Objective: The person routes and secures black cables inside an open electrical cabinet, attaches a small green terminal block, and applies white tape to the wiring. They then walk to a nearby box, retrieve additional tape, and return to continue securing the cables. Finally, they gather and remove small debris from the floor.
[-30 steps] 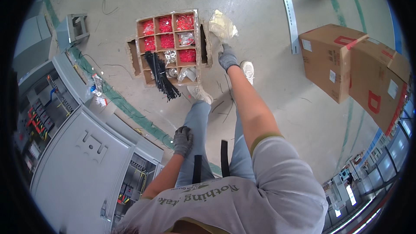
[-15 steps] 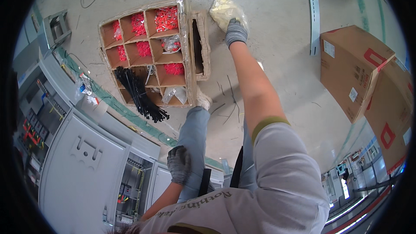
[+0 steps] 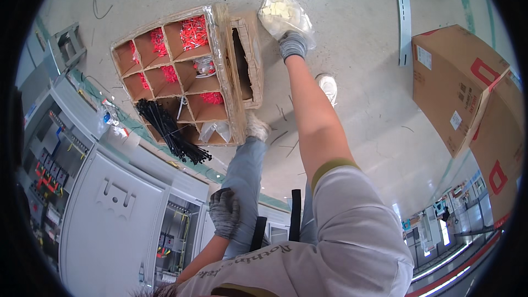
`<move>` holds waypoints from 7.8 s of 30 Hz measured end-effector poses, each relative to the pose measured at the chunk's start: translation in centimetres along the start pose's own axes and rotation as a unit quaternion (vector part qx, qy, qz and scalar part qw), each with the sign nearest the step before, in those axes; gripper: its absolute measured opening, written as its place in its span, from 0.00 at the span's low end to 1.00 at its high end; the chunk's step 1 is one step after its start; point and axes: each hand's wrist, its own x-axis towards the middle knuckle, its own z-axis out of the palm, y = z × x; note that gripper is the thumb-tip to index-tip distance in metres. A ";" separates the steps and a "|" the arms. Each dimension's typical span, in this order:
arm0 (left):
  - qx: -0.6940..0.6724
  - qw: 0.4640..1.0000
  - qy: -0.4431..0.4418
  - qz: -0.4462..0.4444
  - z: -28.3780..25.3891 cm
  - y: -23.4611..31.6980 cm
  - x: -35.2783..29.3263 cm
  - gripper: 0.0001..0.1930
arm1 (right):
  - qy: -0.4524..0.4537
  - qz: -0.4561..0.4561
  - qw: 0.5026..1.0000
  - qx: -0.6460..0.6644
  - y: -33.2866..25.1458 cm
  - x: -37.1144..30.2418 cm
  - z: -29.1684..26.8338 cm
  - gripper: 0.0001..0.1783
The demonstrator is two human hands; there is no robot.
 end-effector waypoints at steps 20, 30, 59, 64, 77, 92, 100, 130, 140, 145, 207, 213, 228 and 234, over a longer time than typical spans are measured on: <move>0.002 1.000 -0.019 -0.020 0.2 0.8 0.9 0.13 | 0.016 0.047 0.967 0.251 4.0 3.1 3.7 0.26; 0.008 1.000 -0.013 -0.016 0.0 1.4 1.2 0.13 | -0.080 -0.101 0.977 -0.169 3.0 3.1 2.1 0.19; 0.018 1.000 0.005 0.003 0.3 -0.4 -0.3 0.11 | 0.079 -0.102 0.992 0.009 5.5 -3.0 -2.5 0.14; 0.024 0.999 0.018 0.020 -0.1 -0.7 -0.4 0.11 | 0.058 -0.080 0.995 0.014 6.3 -1.9 -2.9 0.13; -0.085 0.995 0.046 0.030 0.0 -2.1 -2.6 0.13 | -0.146 0.036 0.922 0.356 1.0 -21.4 -17.2 0.11; -0.453 0.808 0.158 0.341 -29.4 18.1 -21.7 0.12 | -0.435 -0.082 0.725 0.528 -24.3 -55.7 -49.7 0.11; -0.646 0.669 0.288 0.227 -30.1 20.5 -31.5 0.11 | -0.360 -0.421 0.767 0.324 -26.4 -61.1 -55.4 0.09; -0.697 0.491 0.507 0.123 -8.7 4.2 -56.8 0.12 | -0.386 -0.714 0.583 0.035 -20.0 -88.3 -42.3 0.06; -0.636 0.539 0.545 0.088 -8.3 4.3 -60.2 0.13 | -0.400 -0.693 0.597 0.049 -19.5 -90.5 -42.5 0.14; -0.622 0.571 0.534 0.037 -10.4 7.4 -58.7 0.13 | -0.425 -0.681 0.593 0.062 -20.6 -87.6 -43.0 0.12; -0.661 0.184 0.717 -0.119 9.2 -4.7 -76.8 0.11 | -0.625 -0.705 0.277 -0.191 -14.7 -116.5 -26.8 0.06; -0.707 0.177 0.680 -0.077 8.0 -9.2 -78.0 0.15 | -0.721 -0.634 0.193 -0.202 -19.3 -119.8 -21.8 0.06; -0.600 0.091 0.757 -0.241 2.1 -16.1 -78.6 0.10 | -0.772 -0.565 0.164 -0.241 -26.6 -125.5 -14.5 0.11; -0.555 0.150 0.770 -0.279 3.2 -17.3 -79.6 0.11 | -0.732 -0.613 0.101 -0.278 -26.4 -127.8 -13.3 0.08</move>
